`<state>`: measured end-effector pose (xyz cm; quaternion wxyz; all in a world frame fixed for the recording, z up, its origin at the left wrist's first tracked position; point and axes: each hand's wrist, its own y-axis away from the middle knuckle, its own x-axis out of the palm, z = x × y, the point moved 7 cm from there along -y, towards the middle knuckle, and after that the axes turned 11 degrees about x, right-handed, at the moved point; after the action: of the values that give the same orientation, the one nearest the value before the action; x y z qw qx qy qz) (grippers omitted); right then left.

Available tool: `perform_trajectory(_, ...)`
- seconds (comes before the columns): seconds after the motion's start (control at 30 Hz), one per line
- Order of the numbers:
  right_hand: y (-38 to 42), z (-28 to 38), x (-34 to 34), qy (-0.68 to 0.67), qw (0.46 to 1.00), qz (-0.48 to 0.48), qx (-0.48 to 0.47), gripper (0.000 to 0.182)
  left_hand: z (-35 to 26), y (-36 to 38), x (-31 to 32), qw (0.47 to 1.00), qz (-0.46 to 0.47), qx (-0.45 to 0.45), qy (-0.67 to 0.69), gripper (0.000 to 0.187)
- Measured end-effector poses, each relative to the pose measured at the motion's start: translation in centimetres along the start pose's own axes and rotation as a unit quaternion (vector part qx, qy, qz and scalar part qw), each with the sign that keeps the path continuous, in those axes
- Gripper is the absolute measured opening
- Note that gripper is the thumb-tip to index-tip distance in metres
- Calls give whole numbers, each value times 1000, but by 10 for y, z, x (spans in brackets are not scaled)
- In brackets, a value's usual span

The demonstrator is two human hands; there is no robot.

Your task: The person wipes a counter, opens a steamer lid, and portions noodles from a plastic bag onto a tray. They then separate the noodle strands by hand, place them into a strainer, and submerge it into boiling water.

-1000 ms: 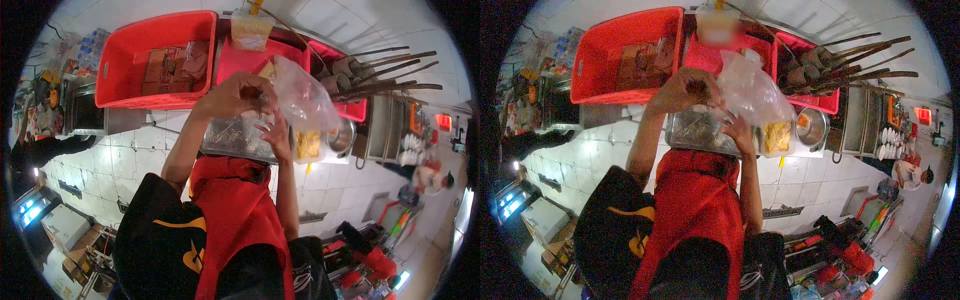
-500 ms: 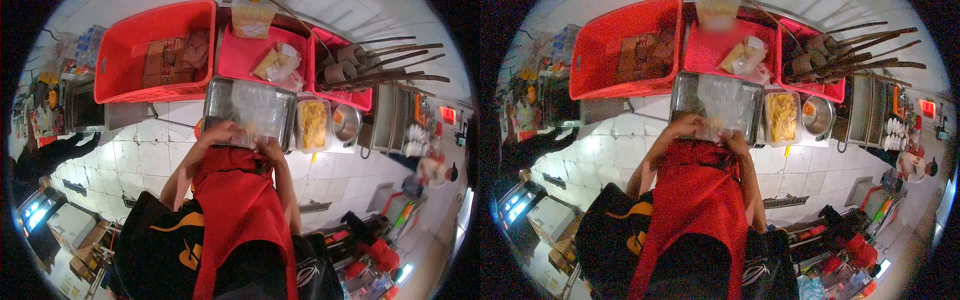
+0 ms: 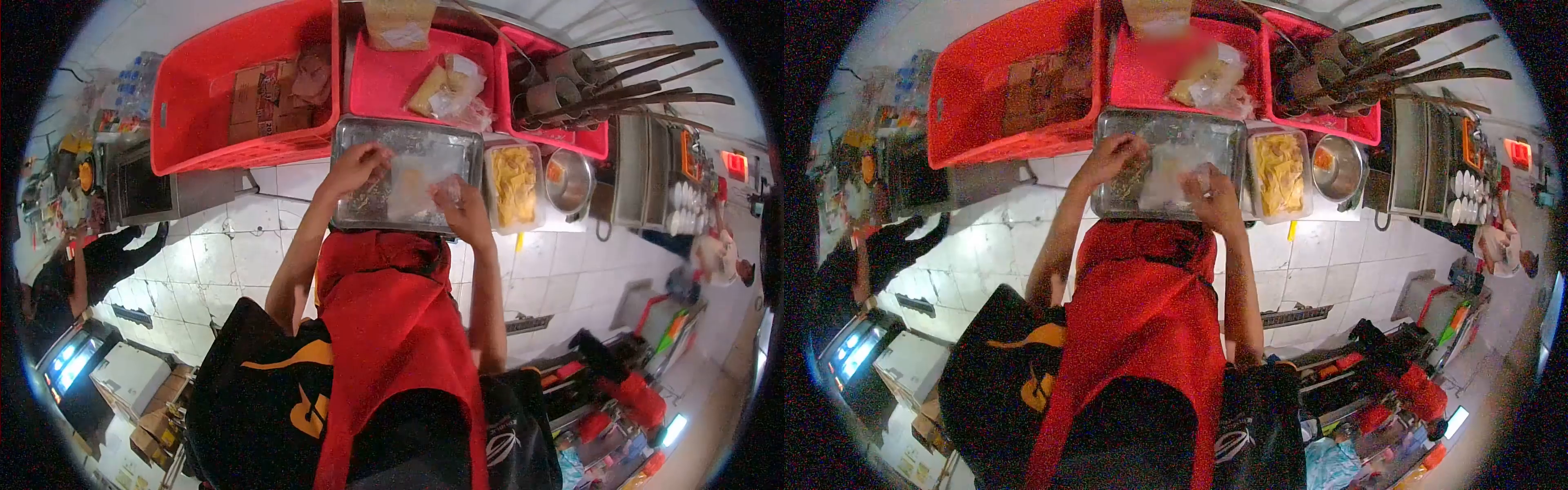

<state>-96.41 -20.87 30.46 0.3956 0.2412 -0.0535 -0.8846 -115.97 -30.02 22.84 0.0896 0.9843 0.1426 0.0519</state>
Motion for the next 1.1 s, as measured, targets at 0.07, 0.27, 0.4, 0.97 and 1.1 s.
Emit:
perform_trajectory(0.07,-11,-6,-2,-33,994,0,106,30,16,8,-5,996,-32,-67,-42,25)
perform_trajectory(0.27,-5,0,-26,7,992,-51,117,35,108,7,14,986,51,-139,-77,21)
perform_trajectory(0.4,-8,2,-41,-116,977,-53,170,30,172,-17,39,990,135,-30,-13,30)
perform_trajectory(0.97,198,-65,-197,-255,932,-183,183,50,42,-48,125,873,127,263,-391,68)
perform_trajectory(1.1,281,-167,-220,-146,916,-251,276,35,64,-52,131,839,80,282,-459,66)
